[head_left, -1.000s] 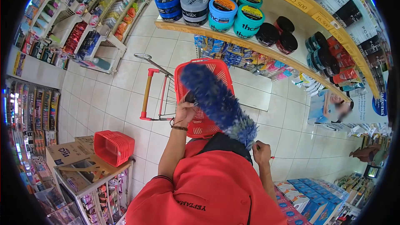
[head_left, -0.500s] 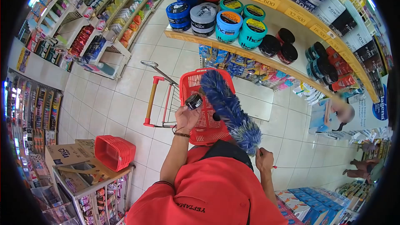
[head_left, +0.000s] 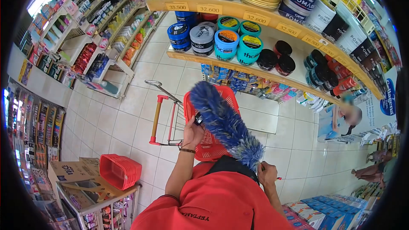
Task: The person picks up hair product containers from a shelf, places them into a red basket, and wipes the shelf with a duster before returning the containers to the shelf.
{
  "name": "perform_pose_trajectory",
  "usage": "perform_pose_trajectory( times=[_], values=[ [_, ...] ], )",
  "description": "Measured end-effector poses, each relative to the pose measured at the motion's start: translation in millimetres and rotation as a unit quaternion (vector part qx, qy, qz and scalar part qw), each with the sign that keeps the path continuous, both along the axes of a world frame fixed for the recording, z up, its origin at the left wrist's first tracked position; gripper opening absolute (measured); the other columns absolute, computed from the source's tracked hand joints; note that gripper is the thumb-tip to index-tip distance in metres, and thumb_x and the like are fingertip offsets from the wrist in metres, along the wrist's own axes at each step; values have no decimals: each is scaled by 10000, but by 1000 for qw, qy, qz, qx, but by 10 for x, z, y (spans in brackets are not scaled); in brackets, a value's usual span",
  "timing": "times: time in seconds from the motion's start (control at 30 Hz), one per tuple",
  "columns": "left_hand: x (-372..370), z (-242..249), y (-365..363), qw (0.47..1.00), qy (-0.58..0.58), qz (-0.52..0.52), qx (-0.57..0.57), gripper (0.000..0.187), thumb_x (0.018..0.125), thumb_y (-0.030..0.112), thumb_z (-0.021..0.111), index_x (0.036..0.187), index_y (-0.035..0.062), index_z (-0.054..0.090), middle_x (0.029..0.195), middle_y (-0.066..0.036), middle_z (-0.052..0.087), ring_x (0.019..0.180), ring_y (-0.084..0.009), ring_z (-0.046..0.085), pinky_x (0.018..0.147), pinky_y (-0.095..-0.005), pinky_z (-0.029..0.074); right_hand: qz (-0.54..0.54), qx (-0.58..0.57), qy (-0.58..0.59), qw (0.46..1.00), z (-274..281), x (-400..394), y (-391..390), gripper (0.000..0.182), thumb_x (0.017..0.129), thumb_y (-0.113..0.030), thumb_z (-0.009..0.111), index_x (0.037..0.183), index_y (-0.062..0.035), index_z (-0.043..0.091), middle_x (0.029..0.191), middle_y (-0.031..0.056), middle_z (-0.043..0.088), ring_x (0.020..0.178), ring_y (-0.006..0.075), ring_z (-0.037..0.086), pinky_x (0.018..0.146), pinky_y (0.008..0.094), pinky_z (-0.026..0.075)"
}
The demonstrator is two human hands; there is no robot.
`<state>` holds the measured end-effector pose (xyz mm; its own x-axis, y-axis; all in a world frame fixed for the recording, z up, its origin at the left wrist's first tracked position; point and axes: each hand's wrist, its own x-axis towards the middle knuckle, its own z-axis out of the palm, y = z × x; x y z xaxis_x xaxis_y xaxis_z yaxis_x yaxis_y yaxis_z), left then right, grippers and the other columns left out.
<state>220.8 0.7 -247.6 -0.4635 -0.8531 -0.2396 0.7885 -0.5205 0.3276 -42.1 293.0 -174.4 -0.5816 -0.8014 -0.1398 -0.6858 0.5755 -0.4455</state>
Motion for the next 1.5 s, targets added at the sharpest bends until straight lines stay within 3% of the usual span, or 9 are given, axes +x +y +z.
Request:
perform_pose_trajectory(
  times=[0.2,0.27,0.47,0.53,0.63,0.73,0.9,1.27,1.5],
  values=[
    [-144,177,114,996,-69,-22,46,477,1051,439,588,1328,52,624,1250,-135,718,1169,-294,674,1065,-467,513,25,45,29,998,-13,-4,-72,373,930,-421,683,762,-90,718,657,196,667,652,436,677,604,516,532],
    [1,-271,30,992,85,-95,23,468,1053,451,593,1304,58,632,1191,-113,727,1089,-265,687,1015,-452,535,2,53,44,998,62,-16,-102,378,930,-433,682,769,-95,725,658,192,670,652,435,678,603,515,535],
    [-210,151,39,988,-126,-23,89,386,1037,400,649,1210,56,653,1093,-60,711,964,-204,654,916,-369,551,52,21,-9,998,71,-89,-53,415,941,-481,670,784,-104,744,653,183,679,646,432,686,603,510,544],
    [-97,-220,11,989,-126,-27,72,415,1051,420,619,1256,60,642,1157,-70,711,1048,-211,652,972,-380,534,66,28,-3,997,85,-54,-80,425,944,-489,667,784,-104,745,650,181,680,642,430,685,602,509,543],
    [4,-352,-42,988,121,-99,-17,502,1071,438,573,1396,55,570,1381,-78,656,1236,-241,615,1101,-448,468,11,55,15,998,81,-61,-142,426,945,-483,672,789,-92,741,643,180,675,641,425,684,598,505,541],
    [-147,69,8,992,-123,-3,-16,463,1071,409,580,1373,57,576,1377,-77,653,1239,-243,612,1126,-462,445,-5,27,-12,1000,78,-71,-85,422,944,-474,679,793,-85,742,643,184,673,646,428,684,601,508,540],
    [-73,-229,-3,995,-99,9,-7,389,1051,159,604,1400,-7,562,1337,-138,668,1233,-268,644,1083,-392,529,30,32,-48,998,65,-97,-110,419,941,-477,683,801,-89,753,674,196,678,664,443,678,626,517,540],
    [69,-247,4,998,-18,-36,51,488,988,201,690,1405,-13,553,1390,-141,647,1320,-269,593,1155,-403,470,34,22,-34,999,-51,-103,-40,436,955,-456,672,753,-72,708,673,207,665,663,452,663,612,515,523],
    [20,97,0,994,-69,13,-81,475,947,147,702,1375,-16,572,1343,-136,673,1282,-284,617,1160,-414,461,-20,38,-27,999,-125,-101,42,406,954,-432,678,763,-75,697,667,210,651,670,453,655,615,508,513]
  ],
)
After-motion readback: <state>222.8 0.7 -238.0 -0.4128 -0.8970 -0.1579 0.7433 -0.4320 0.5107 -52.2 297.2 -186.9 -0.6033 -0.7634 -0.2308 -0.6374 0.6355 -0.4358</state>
